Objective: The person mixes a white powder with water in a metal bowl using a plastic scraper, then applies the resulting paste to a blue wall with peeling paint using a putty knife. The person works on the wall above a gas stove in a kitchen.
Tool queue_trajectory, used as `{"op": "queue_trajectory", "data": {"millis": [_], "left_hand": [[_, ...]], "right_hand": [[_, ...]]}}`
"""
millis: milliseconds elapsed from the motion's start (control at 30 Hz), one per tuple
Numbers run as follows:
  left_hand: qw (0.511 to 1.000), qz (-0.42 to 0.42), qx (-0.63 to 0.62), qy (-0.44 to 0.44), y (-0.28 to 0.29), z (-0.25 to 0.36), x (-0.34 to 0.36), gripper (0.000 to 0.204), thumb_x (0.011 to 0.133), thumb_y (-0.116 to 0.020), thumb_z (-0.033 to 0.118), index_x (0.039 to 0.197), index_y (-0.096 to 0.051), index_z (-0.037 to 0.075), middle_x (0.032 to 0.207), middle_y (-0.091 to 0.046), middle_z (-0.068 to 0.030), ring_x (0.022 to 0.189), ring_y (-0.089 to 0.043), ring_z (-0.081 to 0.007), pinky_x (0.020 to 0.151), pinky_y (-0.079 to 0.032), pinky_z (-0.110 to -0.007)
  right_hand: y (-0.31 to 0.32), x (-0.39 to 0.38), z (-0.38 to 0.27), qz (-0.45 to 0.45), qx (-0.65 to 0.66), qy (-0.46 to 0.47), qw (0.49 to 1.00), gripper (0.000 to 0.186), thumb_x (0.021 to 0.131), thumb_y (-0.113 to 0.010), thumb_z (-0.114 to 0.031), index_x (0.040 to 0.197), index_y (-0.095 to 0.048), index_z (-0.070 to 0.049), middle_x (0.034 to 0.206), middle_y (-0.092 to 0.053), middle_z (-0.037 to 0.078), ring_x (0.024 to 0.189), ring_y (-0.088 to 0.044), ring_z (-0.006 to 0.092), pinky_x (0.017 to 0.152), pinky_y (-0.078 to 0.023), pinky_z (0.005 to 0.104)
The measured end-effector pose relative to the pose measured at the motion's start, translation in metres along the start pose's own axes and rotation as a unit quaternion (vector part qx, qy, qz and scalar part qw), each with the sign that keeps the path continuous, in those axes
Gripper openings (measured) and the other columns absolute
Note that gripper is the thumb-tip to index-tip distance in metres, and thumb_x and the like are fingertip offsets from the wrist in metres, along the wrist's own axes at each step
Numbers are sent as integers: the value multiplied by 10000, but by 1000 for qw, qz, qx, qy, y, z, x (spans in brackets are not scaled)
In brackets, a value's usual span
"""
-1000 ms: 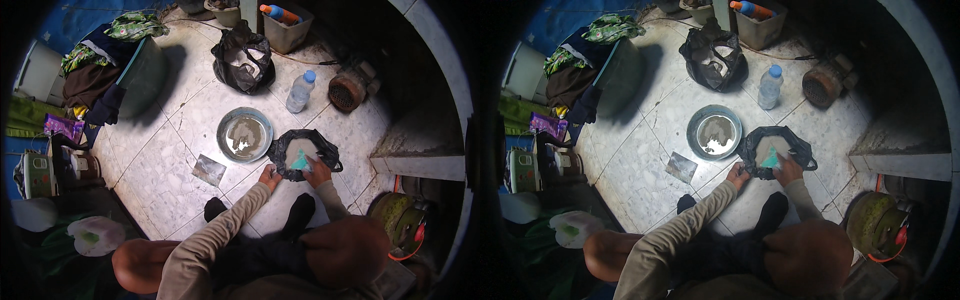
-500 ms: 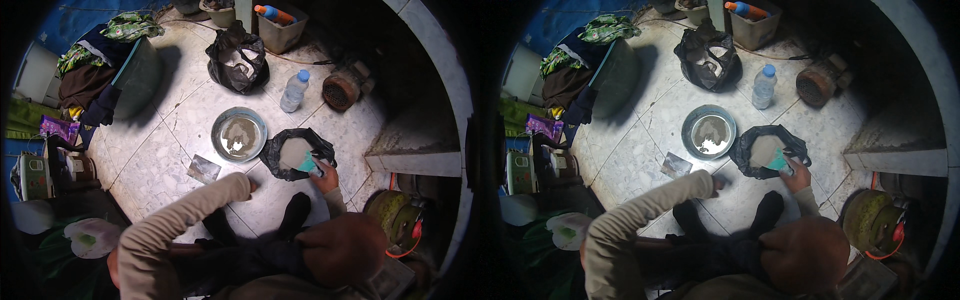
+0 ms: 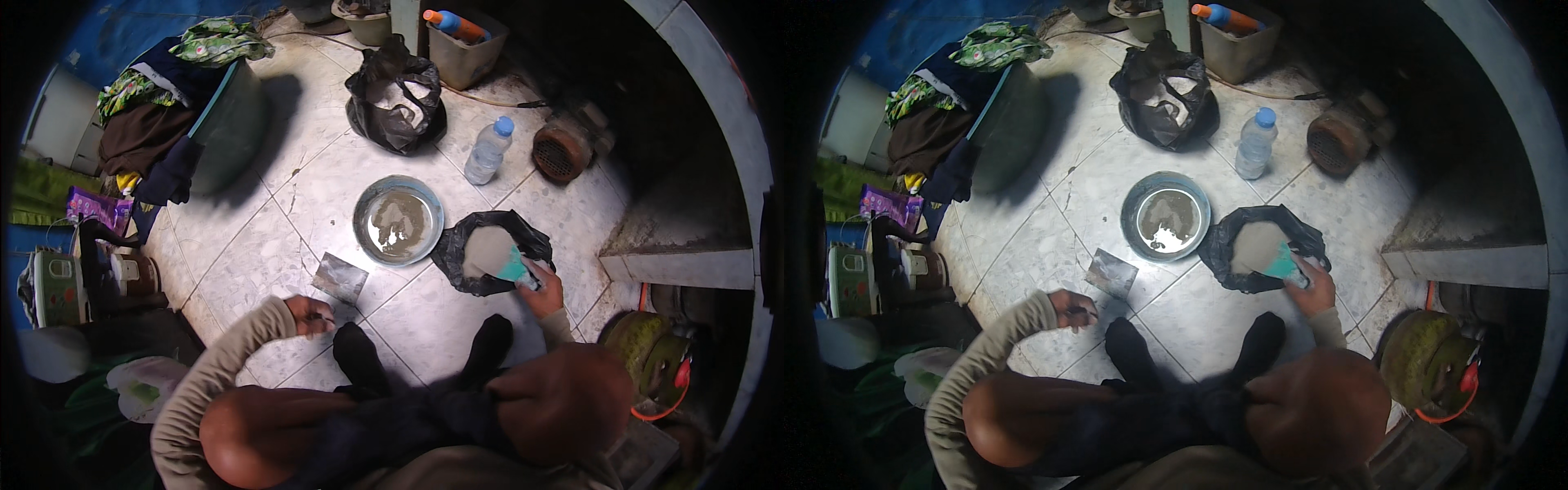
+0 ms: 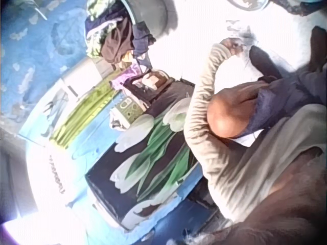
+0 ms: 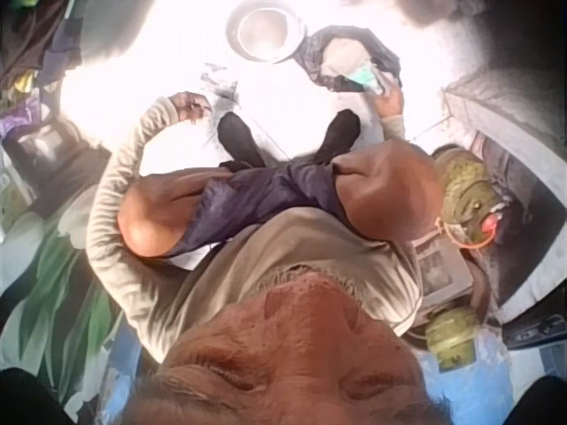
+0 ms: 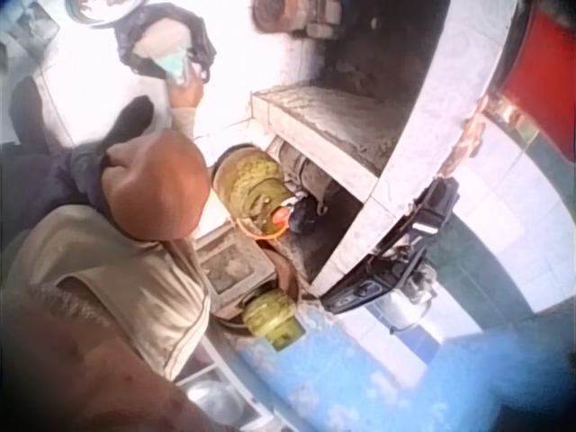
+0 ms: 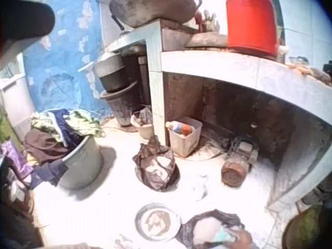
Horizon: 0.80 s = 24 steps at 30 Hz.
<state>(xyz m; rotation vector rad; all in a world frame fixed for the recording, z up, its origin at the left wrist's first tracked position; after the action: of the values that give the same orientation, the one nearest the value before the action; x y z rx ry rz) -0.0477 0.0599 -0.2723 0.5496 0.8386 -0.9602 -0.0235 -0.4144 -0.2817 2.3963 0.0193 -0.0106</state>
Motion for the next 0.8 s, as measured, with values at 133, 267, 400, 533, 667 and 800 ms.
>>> {"op": "queue_trajectory", "data": {"millis": [133,267,400,533,667,800], "left_hand": [[958,127,138,-219,-65,-28,37,256,905,-584,341,972,-628,98,854,-662,-141,787,-653,-305,722,-511,-391],[959,147,144,-197,-135,-41,77,341,907,-531,453,930,-587,117,812,-641,-159,767,-630,-353,660,-490,-429],[934,258,120,-218,-141,-42,78,351,911,-511,468,949,-579,126,724,-630,-150,693,-626,-365,590,-477,-445],[917,302,117,-234,-136,-32,72,340,917,-516,457,960,-579,126,664,-614,-155,642,-622,-357,555,-475,-441],[917,317,94,-224,-134,-36,75,337,918,-518,459,920,-564,125,635,-601,-144,624,-618,-353,543,-466,-446],[914,330,94,-215,-132,-36,72,331,923,-511,453,889,-545,125,606,-579,-134,603,-607,-351,533,-457,-445]], "right_hand": [[3,3,-9,-5,25,1,1000,520,708,-710,-99,1218,-613,-66,1013,-631,151,922,-617,282,836,-470,320],[11,9,-32,-27,58,-7,998,523,720,-699,-86,1227,-592,-13,988,-624,138,910,-608,222,834,-459,304],[13,22,-66,-57,83,8,995,493,726,-659,-37,1210,-596,30,1018,-624,134,958,-585,199,890,-439,301],[-4,44,-92,-98,49,36,993,500,729,-672,-75,1215,-596,14,1026,-633,145,966,-603,219,888,-447,316],[-38,73,-123,-118,27,110,987,515,723,-700,-122,1218,-601,-19,1042,-636,160,971,-623,261,887,-456,322],[-91,101,-131,-175,-106,92,975,559,723,-718,-214,1257,-588,-112,1073,-626,201,1041,-596,361,919,-459,403]]}}
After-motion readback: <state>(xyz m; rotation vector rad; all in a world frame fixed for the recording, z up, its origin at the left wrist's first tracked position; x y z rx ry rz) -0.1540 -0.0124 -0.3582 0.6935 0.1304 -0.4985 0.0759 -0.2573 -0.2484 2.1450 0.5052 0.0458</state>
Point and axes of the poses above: each hand's wrist, its own x-axis towards the middle knuckle, its own y-axis out of the back of the hand, z = x × y, the point moved 7 cm from there along x, towards the middle knuckle
